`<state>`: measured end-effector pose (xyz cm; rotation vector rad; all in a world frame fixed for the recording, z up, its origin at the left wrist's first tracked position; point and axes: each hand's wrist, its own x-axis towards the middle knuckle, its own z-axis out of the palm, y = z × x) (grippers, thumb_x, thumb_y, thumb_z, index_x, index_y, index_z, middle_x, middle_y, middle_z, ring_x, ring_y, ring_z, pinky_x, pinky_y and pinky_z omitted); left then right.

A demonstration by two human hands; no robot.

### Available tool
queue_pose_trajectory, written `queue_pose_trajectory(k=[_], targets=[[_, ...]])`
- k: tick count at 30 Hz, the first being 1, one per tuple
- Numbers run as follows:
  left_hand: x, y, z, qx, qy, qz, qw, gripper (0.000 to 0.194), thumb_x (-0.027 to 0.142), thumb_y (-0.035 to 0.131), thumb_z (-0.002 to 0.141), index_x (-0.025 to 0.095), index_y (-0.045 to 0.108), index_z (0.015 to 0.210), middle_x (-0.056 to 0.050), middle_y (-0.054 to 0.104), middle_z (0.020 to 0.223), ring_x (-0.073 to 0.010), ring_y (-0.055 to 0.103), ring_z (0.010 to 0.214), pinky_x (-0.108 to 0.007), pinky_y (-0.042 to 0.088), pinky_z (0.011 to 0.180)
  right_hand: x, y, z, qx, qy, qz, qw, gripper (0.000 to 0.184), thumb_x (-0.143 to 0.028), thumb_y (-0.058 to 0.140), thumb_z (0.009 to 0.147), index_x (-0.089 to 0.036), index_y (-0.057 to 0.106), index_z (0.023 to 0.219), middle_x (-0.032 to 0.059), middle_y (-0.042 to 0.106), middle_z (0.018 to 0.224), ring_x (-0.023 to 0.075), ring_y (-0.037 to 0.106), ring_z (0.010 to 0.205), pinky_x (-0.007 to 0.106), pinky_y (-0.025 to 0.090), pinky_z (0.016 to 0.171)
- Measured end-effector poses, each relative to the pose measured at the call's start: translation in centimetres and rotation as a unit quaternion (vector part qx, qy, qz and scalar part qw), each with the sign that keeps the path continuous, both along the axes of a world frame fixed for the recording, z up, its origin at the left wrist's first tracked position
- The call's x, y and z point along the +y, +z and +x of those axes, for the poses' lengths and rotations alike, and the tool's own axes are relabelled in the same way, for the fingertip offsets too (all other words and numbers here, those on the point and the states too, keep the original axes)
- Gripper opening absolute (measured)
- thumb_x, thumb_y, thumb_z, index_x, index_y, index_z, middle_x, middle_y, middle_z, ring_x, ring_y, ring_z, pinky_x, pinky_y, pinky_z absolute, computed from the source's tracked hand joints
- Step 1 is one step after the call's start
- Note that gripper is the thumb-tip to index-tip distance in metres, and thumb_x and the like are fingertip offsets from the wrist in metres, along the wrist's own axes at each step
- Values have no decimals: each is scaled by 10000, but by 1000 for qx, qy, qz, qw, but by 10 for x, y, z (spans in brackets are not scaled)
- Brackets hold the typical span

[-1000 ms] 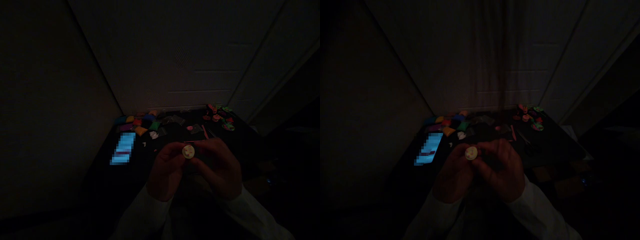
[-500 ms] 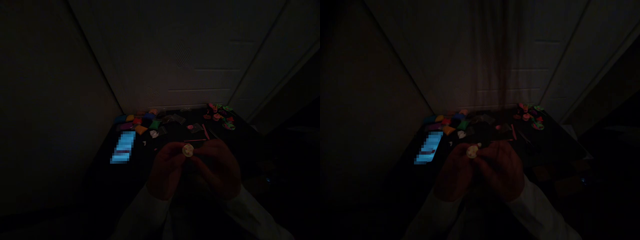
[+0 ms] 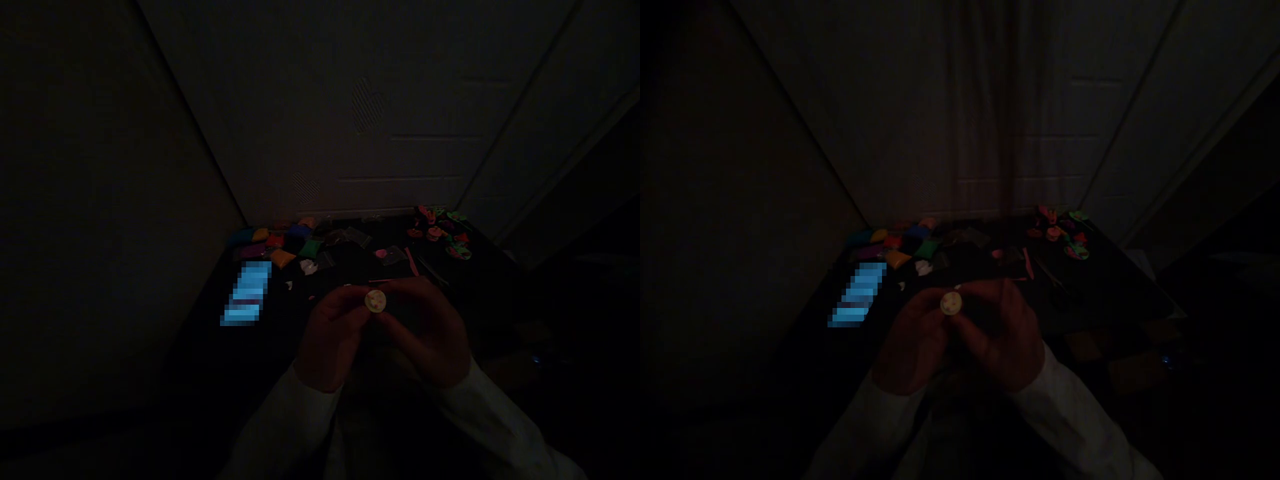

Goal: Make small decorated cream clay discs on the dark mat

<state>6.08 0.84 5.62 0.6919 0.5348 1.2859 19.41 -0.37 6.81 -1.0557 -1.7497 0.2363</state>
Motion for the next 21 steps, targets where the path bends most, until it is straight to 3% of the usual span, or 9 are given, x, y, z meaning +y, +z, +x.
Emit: queue_pose_trajectory(k=[5,8,9,10,14,17,21], targets=[[6,-12,-3,27,3,4,1000,186,161,655,657,196,659,840,-12,679,875,-157,617,869,-270,472,789,8,-10,2,-3,11,-16,1000,314,-237,613,744,-252,514,1042,26,621,979,148,582,839,301,480,758],[15,-26,-22,162,51,37,985,272,267,618,699,206,620,964,-59,663,996,-211,614,933,-337,487,789,22,-29,4,3,4,-43,999,319,-268,600,754,-239,505,1057,36,625,983,150,583,816,314,479,756],[19,-32,-32,276,96,56,955,290,304,588,726,193,609,993,-74,662,1001,-210,619,922,-336,490,780,28,-38,5,-7,1,-56,998,333,-287,599,753,-228,500,1066,42,629,985,154,583,817,324,476,765],[24,-39,-43,408,153,85,896,301,351,559,745,193,605,997,-67,672,964,-198,628,886,-329,496,757,35,-48,5,-29,2,-81,996,348,-302,591,758,-223,492,1082,41,633,980,152,582,822,324,474,776],[46,-65,-83,542,205,96,809,236,331,619,683,203,658,878,-61,652,960,-231,583,923,-394,439,849,56,-85,7,-83,15,-133,988,343,-269,614,735,-217,539,1065,33,657,936,168,588,830,335,460,771],[58,-81,-94,601,206,118,763,194,283,617,677,207,673,846,-64,650,949,-243,556,963,-415,398,899,64,-100,7,-121,20,-161,979,362,-267,621,726,-224,554,1080,37,663,958,181,593,840,348,440,767],[66,-92,-90,644,191,140,728,195,263,612,687,200,677,860,-78,657,947,-247,550,959,-425,376,914,67,-104,8,-164,21,-184,969,359,-272,614,732,-242,560,1086,30,672,956,189,592,862,356,414,774]])
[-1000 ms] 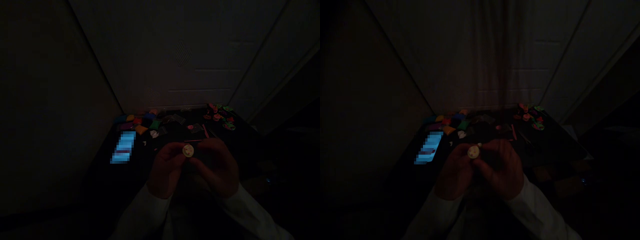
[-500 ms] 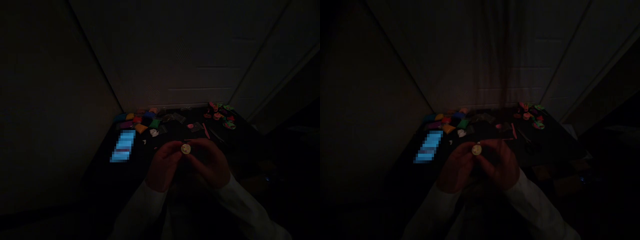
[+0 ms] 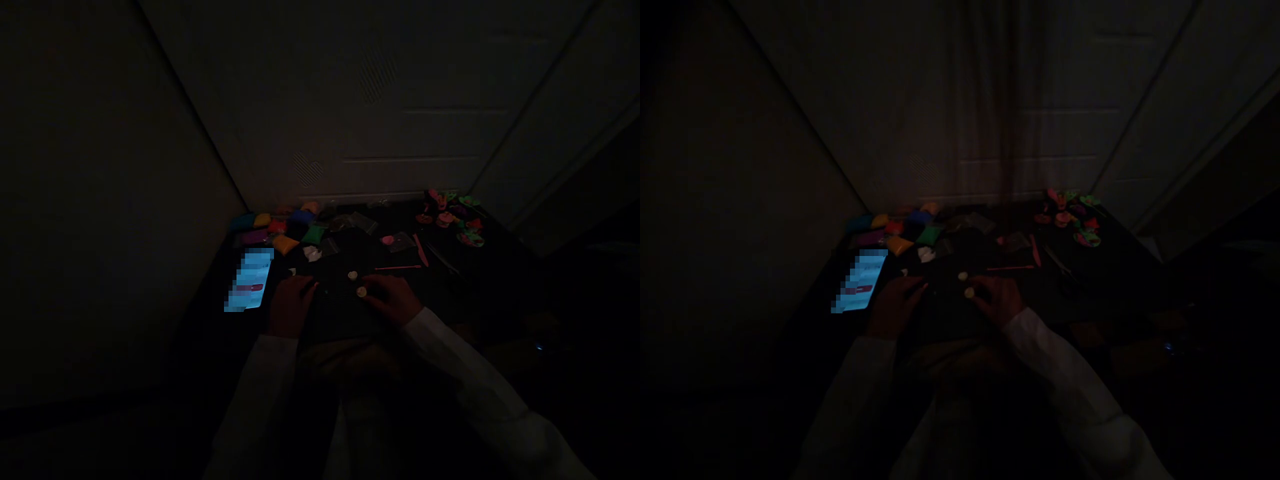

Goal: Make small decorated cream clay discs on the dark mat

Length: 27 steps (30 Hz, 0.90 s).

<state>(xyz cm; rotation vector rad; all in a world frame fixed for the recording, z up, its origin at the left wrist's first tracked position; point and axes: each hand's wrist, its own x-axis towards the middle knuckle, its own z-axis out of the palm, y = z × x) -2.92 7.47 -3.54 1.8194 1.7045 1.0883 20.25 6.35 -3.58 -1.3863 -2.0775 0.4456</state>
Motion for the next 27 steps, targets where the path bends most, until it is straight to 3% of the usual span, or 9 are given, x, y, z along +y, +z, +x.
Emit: queue_pose_trajectory(k=[6,11,16,21,27], targets=[[1,0,3,3,-13,-10,1000,139,227,610,682,208,690,793,-63,673,908,-239,558,940,-416,379,913,-2,3,2,-37,-1,11,999,341,-253,612,722,-235,582,1062,47,671,992,216,593,887,384,402,777],[-12,19,14,-74,-13,-52,996,203,313,588,721,192,685,852,-63,688,944,-216,601,906,-359,442,848,-7,12,3,-21,-11,62,998,309,-315,615,724,-216,610,1016,69,655,1022,238,574,958,406,411,807],[-35,42,37,-182,-67,-107,975,258,394,607,713,193,679,857,-32,718,853,-186,650,815,-270,504,712,-22,31,-3,20,-24,126,992,182,-335,539,798,-215,651,877,50,673,898,189,591,896,362,416,817],[-48,46,53,-243,-95,-114,959,197,354,637,700,198,672,815,-9,715,835,-156,652,797,-235,504,720,-35,44,-12,16,-25,188,982,157,-308,536,805,-218,646,873,38,680,855,183,585,848,378,378,819],[-52,54,56,-250,-87,-117,957,144,311,652,684,195,677,765,-2,710,781,-157,646,757,-245,502,709,-36,46,-10,-17,4,224,974,145,-286,540,801,-225,634,893,15,682,844,173,568,821,370,345,799]])
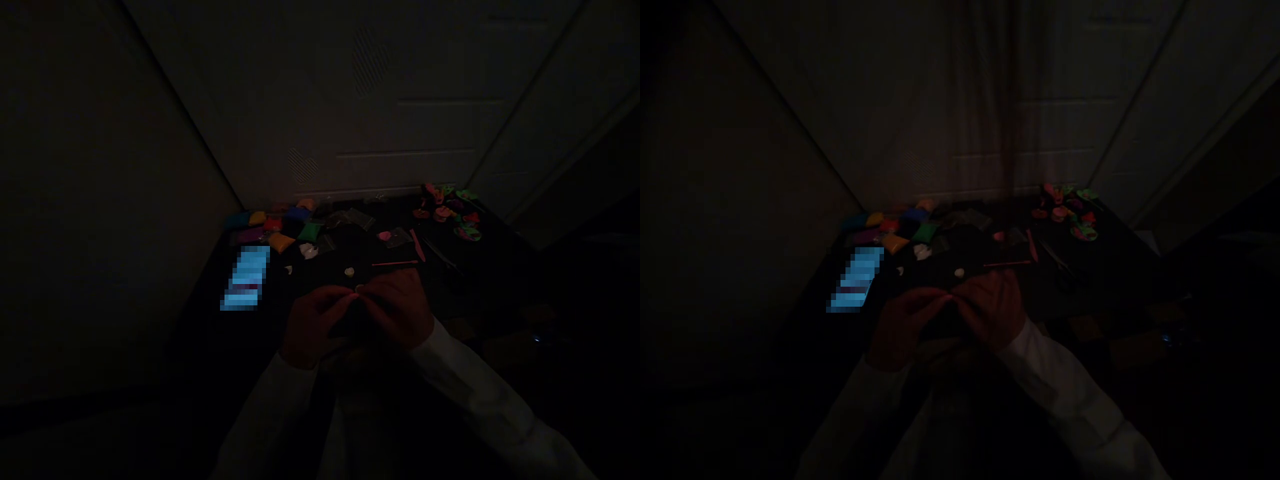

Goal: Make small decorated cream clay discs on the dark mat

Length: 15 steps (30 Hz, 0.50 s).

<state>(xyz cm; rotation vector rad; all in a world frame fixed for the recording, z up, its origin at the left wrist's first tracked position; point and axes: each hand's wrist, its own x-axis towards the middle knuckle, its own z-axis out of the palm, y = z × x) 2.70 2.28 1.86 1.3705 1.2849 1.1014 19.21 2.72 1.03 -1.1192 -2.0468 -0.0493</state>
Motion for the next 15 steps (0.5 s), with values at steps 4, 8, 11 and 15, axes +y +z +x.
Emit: queue_pose_trajectory(k=[4,8,11,15], targets=[[-2,2,0,15,6,1,1000,138,301,648,683,191,672,763,-7,707,781,-160,645,755,-253,505,705,-1,-1,1,-23,5,-1,1000,142,-279,529,804,-230,625,896,10,682,865,178,562,821,380,328,799],[-3,1,2,11,6,-4,1000,148,295,641,683,186,662,781,-14,708,801,-164,649,767,-261,514,710,-3,0,-1,-33,1,-12,999,132,-274,517,806,-220,622,864,12,682,858,179,562,803,375,326,762],[-2,-1,2,15,5,-9,1000,132,284,643,682,190,658,773,-8,706,791,-158,650,757,-252,515,703,-4,0,-2,-31,4,-24,999,135,-278,512,806,-213,616,861,16,684,867,180,565,810,378,327,778],[-2,-4,2,18,5,-6,1000,136,290,639,686,192,658,779,-4,702,789,-154,646,755,-249,509,706,-3,-2,-3,-23,3,-57,998,146,-293,505,810,-212,614,862,22,683,885,186,570,831,385,325,794]])
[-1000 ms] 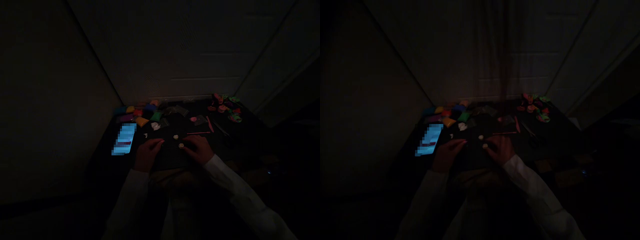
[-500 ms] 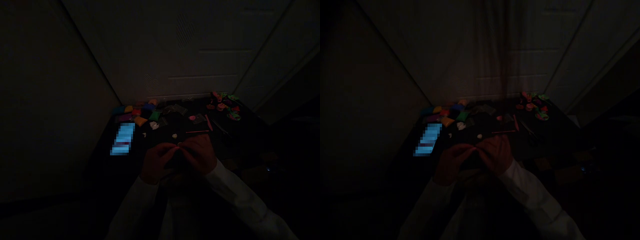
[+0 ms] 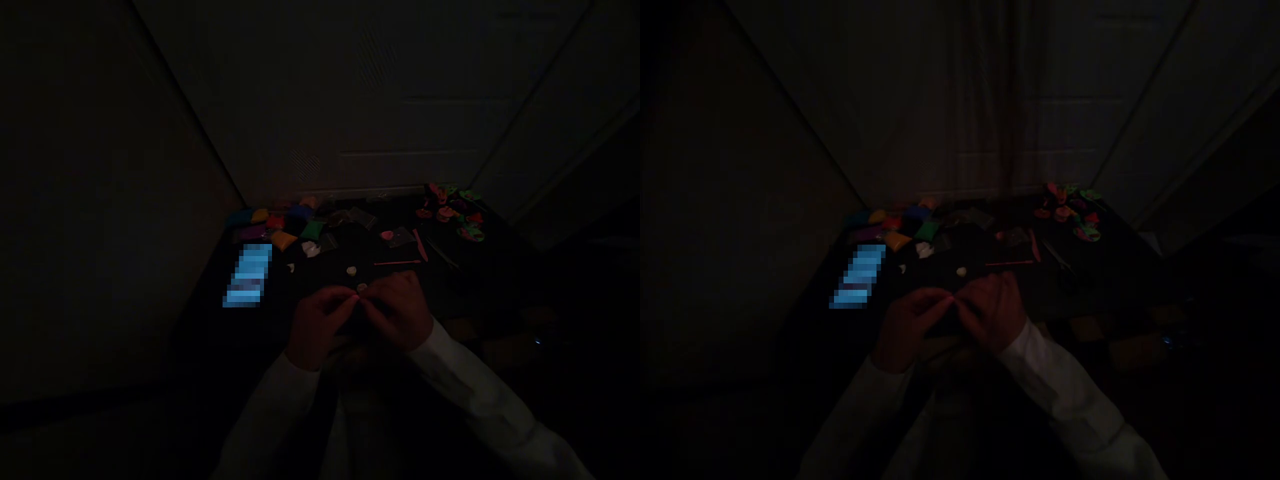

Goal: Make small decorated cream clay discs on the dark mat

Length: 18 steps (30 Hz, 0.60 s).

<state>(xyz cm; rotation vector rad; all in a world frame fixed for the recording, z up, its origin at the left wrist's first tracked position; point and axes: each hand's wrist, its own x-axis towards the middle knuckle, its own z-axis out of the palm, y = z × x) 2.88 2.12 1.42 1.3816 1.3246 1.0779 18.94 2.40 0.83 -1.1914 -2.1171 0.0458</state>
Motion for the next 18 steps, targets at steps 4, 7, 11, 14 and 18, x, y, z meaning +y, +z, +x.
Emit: queue_pose_trajectory(k=[4,7,11,14,18], targets=[[0,-2,1,5,-1,4,1000,136,295,642,687,190,659,772,-6,698,788,-155,644,760,-246,504,709,1,-3,-1,55,18,-23,998,107,-266,527,784,-206,605,826,24,677,856,188,575,832,387,333,797],[1,-2,0,8,8,7,1000,140,302,643,686,192,657,771,-4,696,784,-156,642,752,-247,505,696,0,-1,-2,91,12,-33,995,67,-232,528,764,-204,586,781,28,666,798,180,576,797,374,361,776],[2,-2,-4,15,30,10,999,127,293,639,691,194,651,770,-1,692,777,-150,637,747,-241,500,693,-3,2,0,140,2,-44,989,43,-219,516,762,-209,554,780,30,643,778,169,572,781,342,421,743],[0,1,-5,12,24,10,1000,122,294,631,697,199,655,770,-1,696,780,-151,641,747,-241,507,686,-4,3,0,165,0,-53,985,46,-231,515,772,-210,550,796,34,635,792,163,575,782,323,450,719],[-6,6,-2,4,3,10,1000,130,300,634,691,201,662,771,-6,701,788,-158,646,750,-246,517,689,-5,3,-2,166,7,-53,985,38,-229,527,774,-215,558,789,26,642,771,168,581,788,341,442,748]])
